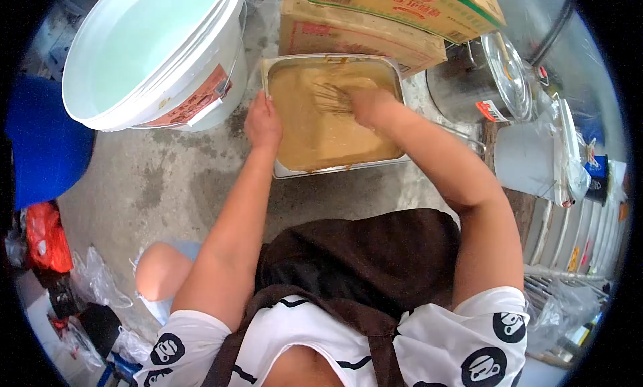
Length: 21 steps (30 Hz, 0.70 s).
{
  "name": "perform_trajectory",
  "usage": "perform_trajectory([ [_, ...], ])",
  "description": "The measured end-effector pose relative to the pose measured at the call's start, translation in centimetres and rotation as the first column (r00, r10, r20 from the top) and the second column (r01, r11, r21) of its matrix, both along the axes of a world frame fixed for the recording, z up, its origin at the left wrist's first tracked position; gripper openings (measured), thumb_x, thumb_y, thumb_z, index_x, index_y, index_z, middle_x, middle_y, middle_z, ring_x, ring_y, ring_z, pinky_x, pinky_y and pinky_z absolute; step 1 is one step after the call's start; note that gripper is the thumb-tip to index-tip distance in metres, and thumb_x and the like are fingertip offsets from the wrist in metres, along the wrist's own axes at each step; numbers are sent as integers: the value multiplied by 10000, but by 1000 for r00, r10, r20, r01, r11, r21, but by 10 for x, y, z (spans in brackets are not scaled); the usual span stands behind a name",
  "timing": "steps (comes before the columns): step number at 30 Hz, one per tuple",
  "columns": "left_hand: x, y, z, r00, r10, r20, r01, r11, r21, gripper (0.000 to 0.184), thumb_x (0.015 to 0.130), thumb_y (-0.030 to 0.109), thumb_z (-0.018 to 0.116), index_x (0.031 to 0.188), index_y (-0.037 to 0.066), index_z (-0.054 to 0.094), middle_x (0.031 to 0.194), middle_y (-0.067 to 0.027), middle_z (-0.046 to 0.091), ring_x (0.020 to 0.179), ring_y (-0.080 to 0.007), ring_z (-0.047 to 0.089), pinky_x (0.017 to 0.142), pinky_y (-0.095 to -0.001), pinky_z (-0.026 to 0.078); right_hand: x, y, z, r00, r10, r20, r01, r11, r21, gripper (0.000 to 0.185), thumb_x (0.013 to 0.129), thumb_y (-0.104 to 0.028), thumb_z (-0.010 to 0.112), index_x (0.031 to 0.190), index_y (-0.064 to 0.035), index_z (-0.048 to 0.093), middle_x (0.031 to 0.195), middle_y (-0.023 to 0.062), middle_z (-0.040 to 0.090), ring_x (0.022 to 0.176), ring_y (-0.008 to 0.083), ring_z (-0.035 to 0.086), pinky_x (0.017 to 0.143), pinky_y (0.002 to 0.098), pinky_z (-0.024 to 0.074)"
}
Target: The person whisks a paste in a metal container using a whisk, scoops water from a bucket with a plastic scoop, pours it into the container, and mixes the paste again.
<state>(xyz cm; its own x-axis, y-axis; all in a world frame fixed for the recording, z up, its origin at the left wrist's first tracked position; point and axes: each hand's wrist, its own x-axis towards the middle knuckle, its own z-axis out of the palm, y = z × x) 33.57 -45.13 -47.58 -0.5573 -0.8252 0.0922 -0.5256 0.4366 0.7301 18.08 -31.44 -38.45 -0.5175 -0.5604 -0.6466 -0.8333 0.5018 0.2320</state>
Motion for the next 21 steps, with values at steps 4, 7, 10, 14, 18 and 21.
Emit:
perform_trajectory([
  [4,1,0,-5,998,24,-63,-29,997,-75,295,867,212,426,1117,64,475,924,-167,570,834,-362,563,681,-455,461,23,-10,-10,996,-23,90,38,985,-166,185,705,-86,538,841,-45,656,895,178,632,853,312,617,691,395,496],
  [7,-2,2,0,998,-4,58,5,1000,-11,298,866,218,422,1110,58,481,923,-178,573,833,-362,565,694,-452,460,42,-10,12,994,-31,108,43,993,-106,173,697,-80,557,835,-33,651,898,186,628,848,320,615,699,392,494],
  [10,1,0,-1,1000,13,-6,-13,1000,24,304,864,224,421,1107,56,496,934,-184,570,841,-357,565,703,-454,458,56,2,15,994,-10,111,11,1000,-3,191,692,-67,565,864,-36,644,895,189,628,854,321,614,707,391,493],
  [14,-1,0,3,1000,5,27,-5,1000,12,299,855,251,422,1057,61,533,888,-193,587,829,-372,560,716,-456,442,74,31,23,988,-27,150,34,998,-50,207,711,-83,572,904,-44,637,901,160,637,868,296,619,709,378,497],
  [18,5,0,2,1000,-27,6,27,1000,15,323,879,248,426,1120,48,506,926,-183,561,859,-360,556,719,-461,445,67,59,32,992,125,30,-127,990,64,190,764,-114,543,917,-66,644,956,129,636,885,270,622,707,358,500],
  [21,6,-3,-1,998,-53,19,53,999,-4,324,882,262,427,1123,57,498,913,-178,561,853,-361,555,717,-461,445,50,73,34,997,37,-73,-28,993,113,203,795,-134,517,946,-84,643,990,105,633,901,252,622,704,354,503],
])
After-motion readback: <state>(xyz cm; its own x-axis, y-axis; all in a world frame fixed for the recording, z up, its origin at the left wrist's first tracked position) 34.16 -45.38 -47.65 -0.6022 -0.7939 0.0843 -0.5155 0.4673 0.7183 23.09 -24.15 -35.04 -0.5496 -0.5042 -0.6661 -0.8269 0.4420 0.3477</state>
